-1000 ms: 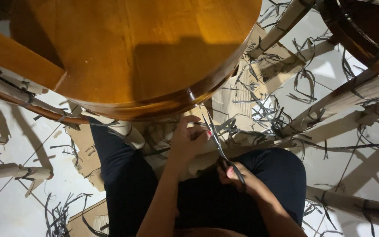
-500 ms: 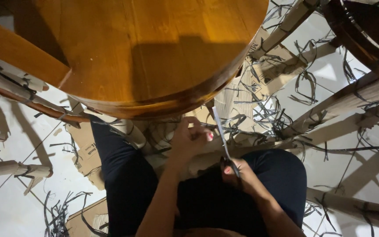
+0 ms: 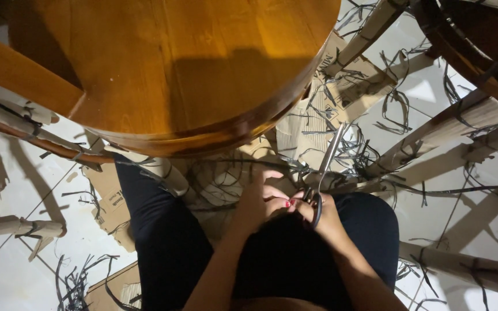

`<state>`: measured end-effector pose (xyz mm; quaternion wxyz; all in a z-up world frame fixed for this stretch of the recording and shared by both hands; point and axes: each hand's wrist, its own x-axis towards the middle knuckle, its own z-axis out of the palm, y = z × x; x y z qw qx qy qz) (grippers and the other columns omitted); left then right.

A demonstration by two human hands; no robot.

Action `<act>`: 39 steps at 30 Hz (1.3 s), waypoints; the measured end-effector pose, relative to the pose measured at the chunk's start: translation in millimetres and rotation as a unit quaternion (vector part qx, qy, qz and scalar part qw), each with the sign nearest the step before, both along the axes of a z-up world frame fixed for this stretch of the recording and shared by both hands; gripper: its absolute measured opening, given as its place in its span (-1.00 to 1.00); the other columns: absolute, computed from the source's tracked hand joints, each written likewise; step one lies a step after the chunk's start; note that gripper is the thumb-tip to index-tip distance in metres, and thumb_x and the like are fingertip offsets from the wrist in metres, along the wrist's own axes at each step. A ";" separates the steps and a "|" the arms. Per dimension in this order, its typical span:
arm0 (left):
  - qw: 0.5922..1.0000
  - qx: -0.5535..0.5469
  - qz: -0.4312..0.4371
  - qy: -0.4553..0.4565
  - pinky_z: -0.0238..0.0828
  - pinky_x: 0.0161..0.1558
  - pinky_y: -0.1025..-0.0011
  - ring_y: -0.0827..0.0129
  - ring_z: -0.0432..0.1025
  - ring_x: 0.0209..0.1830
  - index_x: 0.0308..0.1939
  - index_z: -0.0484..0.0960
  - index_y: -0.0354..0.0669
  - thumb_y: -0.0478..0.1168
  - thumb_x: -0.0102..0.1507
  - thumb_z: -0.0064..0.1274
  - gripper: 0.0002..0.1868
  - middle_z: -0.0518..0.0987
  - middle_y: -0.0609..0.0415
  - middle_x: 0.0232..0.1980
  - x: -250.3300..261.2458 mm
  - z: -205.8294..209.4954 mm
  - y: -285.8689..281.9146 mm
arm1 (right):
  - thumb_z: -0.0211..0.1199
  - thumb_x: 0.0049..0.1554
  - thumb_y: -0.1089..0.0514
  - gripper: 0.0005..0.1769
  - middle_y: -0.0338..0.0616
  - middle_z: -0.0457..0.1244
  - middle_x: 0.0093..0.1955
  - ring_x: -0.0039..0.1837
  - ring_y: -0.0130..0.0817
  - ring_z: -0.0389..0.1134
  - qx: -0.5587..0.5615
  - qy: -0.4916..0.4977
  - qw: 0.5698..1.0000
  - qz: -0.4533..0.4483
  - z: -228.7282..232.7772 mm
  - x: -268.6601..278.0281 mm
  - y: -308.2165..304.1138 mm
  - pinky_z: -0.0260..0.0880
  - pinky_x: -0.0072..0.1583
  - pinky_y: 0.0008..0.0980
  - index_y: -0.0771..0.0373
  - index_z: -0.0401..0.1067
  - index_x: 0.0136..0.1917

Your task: The person wraps the legs and edges of a wooden table and chairs with paper and tape, using scissors to cut the materials.

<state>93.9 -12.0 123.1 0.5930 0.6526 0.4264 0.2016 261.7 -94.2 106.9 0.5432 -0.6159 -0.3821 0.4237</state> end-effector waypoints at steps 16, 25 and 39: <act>0.969 0.067 0.061 0.228 0.49 0.02 0.13 -0.02 0.60 -0.06 -0.07 0.76 -0.16 0.02 0.37 0.01 -0.63 0.70 -0.17 -0.11 -64.9 56.4 21.0 | 0.46 -0.05 0.21 -0.81 0.03 0.29 -0.42 -0.25 0.12 0.39 -0.001 -0.549 0.823 -0.147 -70.8 117.1 61.0 0.35 -0.13 -0.03 0.25 0.44 -0.32; 0.974 0.145 0.028 0.172 0.51 0.05 0.18 0.08 0.59 -0.05 -0.06 0.74 0.03 -0.15 0.34 0.06 -0.82 0.66 0.02 -0.14 -65.1 -5.7 33.9 | 0.56 -0.16 0.21 -0.77 -0.26 0.34 -0.45 -0.31 -0.19 0.41 0.196 -0.311 0.929 -0.042 7.1 56.4 45.1 0.39 -0.15 -0.36 0.02 0.49 -0.38; 0.984 0.156 0.011 0.080 0.28 -0.11 0.23 0.02 0.40 -0.28 -0.16 0.59 -0.32 -0.15 0.20 0.17 -0.71 0.59 -0.22 -0.30 -27.0 49.1 13.4 | 0.36 -0.15 0.37 -0.86 -0.02 0.23 -0.53 -0.36 0.12 0.32 0.161 -0.371 0.913 -0.048 -21.7 74.3 39.3 0.33 -0.21 -0.16 0.18 0.46 -0.39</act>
